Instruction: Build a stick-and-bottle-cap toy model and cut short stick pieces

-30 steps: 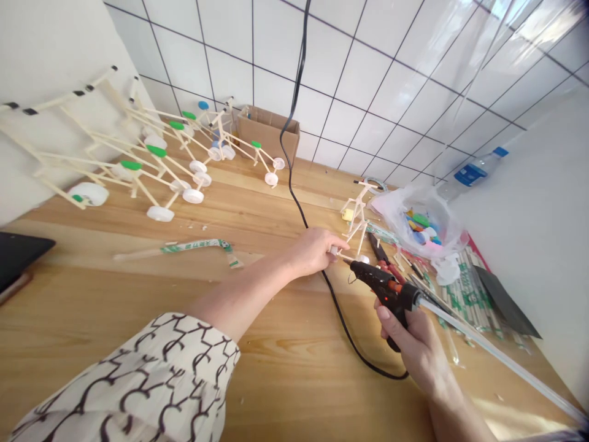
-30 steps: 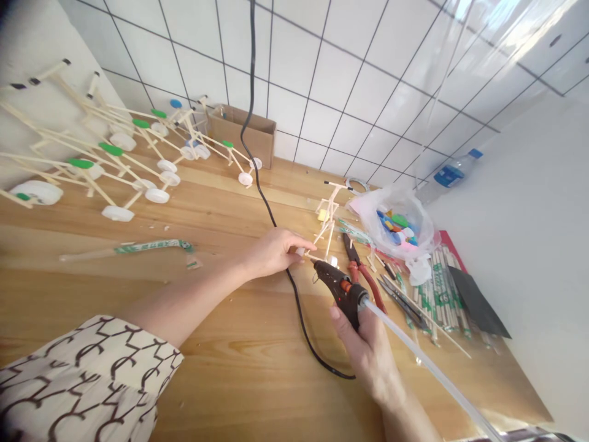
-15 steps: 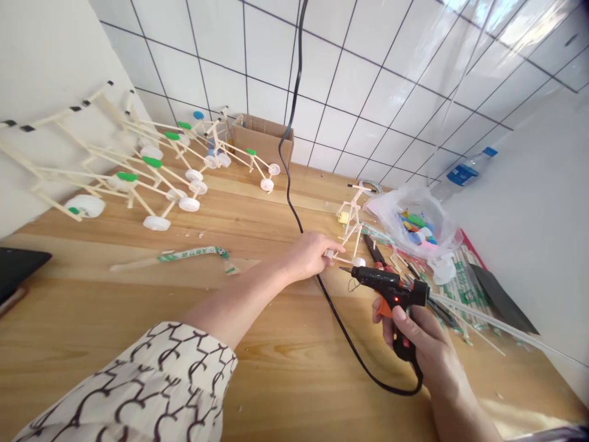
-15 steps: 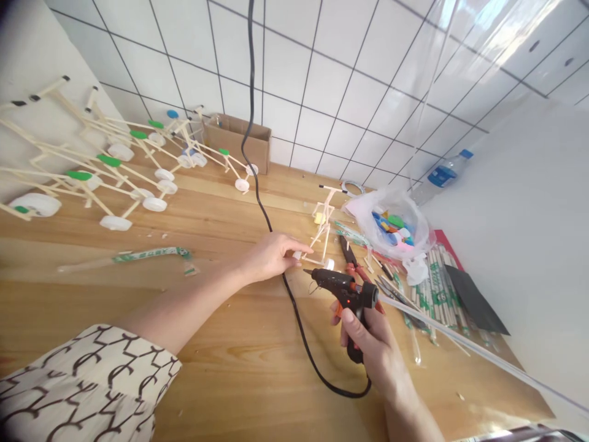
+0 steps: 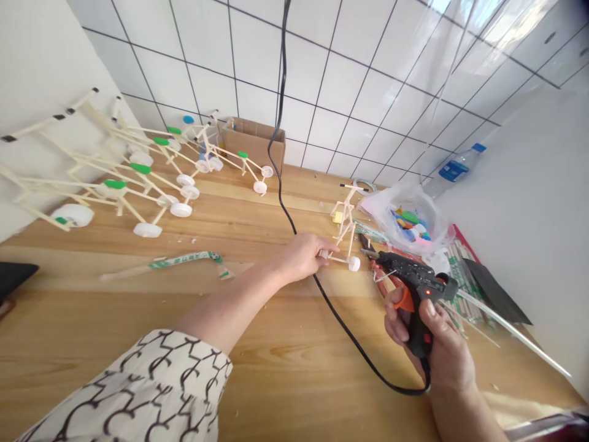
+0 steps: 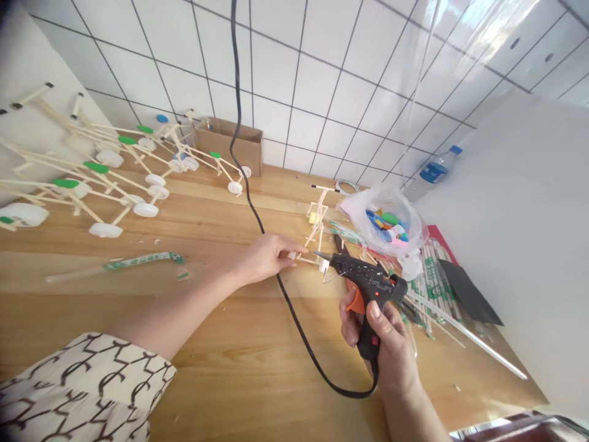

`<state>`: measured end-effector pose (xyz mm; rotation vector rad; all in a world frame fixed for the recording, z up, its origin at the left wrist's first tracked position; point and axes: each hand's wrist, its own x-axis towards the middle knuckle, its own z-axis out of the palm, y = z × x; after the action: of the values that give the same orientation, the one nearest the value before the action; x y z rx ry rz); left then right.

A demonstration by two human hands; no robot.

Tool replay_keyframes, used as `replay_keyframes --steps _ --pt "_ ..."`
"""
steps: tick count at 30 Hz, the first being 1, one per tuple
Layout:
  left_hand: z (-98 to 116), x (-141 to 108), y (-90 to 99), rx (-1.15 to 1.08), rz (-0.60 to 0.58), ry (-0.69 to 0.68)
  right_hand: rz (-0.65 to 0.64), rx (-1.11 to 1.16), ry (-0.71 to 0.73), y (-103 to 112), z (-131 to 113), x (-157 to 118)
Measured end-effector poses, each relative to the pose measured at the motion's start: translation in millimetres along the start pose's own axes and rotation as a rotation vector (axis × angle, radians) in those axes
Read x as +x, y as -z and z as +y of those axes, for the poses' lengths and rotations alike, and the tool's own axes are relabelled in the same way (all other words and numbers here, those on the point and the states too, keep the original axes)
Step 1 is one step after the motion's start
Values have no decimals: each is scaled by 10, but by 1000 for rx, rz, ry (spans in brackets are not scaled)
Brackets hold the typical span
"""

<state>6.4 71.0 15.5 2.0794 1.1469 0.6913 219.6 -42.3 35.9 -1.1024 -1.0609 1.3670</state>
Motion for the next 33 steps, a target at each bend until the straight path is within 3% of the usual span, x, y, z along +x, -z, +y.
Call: replay_keyframes --steps 33 --pt "-71 18 -31 24 11 -49 -64 47 -38 -40 -3 35"
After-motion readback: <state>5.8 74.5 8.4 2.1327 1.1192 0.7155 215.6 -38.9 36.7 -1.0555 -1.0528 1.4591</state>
